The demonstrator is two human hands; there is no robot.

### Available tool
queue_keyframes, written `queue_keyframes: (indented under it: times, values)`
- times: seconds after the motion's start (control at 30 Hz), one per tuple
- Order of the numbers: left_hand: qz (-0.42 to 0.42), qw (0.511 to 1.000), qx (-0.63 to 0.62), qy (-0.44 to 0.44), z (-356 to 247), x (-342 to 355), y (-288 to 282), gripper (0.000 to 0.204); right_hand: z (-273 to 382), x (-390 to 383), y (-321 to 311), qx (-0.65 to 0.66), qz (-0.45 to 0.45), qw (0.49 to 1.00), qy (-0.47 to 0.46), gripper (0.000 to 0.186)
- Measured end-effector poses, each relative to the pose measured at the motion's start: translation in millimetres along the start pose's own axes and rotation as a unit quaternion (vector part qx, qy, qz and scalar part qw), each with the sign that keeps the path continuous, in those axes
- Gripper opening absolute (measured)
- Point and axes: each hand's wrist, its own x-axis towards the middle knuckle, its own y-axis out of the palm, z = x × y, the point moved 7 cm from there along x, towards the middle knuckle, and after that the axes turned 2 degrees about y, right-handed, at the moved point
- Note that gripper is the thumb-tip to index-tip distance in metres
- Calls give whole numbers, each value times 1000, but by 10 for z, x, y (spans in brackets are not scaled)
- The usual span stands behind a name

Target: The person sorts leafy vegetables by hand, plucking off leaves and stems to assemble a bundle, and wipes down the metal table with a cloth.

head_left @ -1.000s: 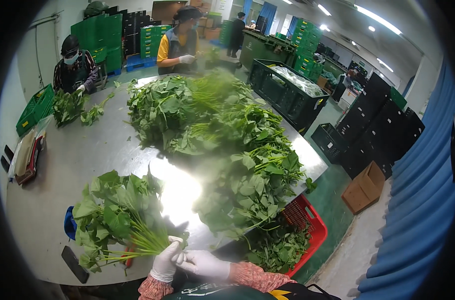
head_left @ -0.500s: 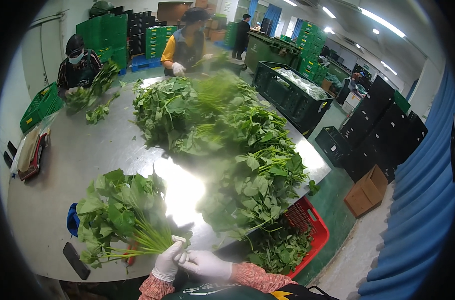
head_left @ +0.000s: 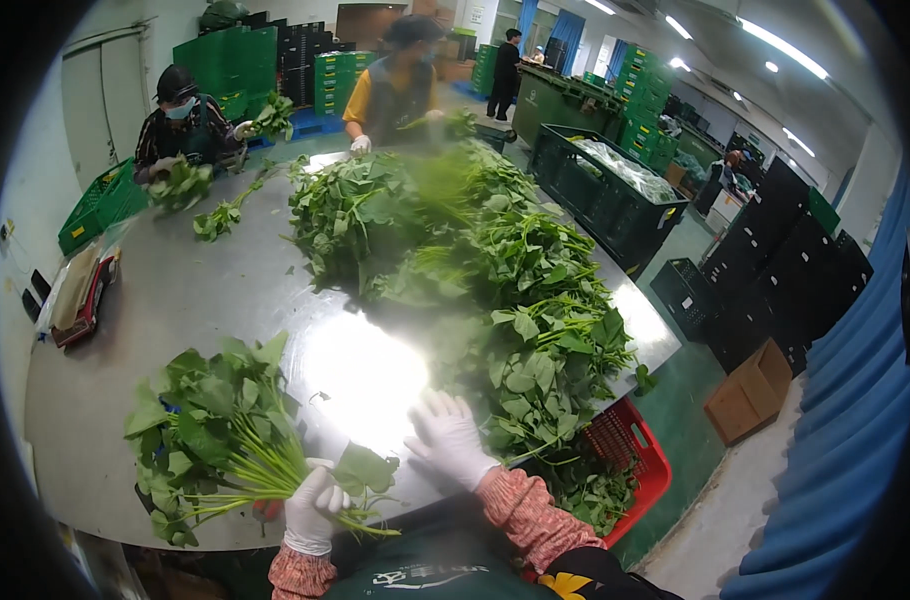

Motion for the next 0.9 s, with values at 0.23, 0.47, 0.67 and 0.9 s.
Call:
queue_keyframes:
  times: [0.23, 0.47, 0.67, 0.9]
  values:
    - [-7, 999, 26, -31, 143, -1, 3, 11, -212, -157, 323, -75, 32, 996, 27, 62]
    - [10, 997, 57, -49, 182, 1, 135, 14, -212, -217, 284, 0, -49, 999, 13, 51]
    - [1, 997, 25, -74, 223, 12, 72, 15, -191, -187, 274, -7, -41, 999, 15, 49]
    - [27, 998, 22, -52, 210, 17, 143, 12, -177, -186, 264, -36, -24, 999, 16, 55]
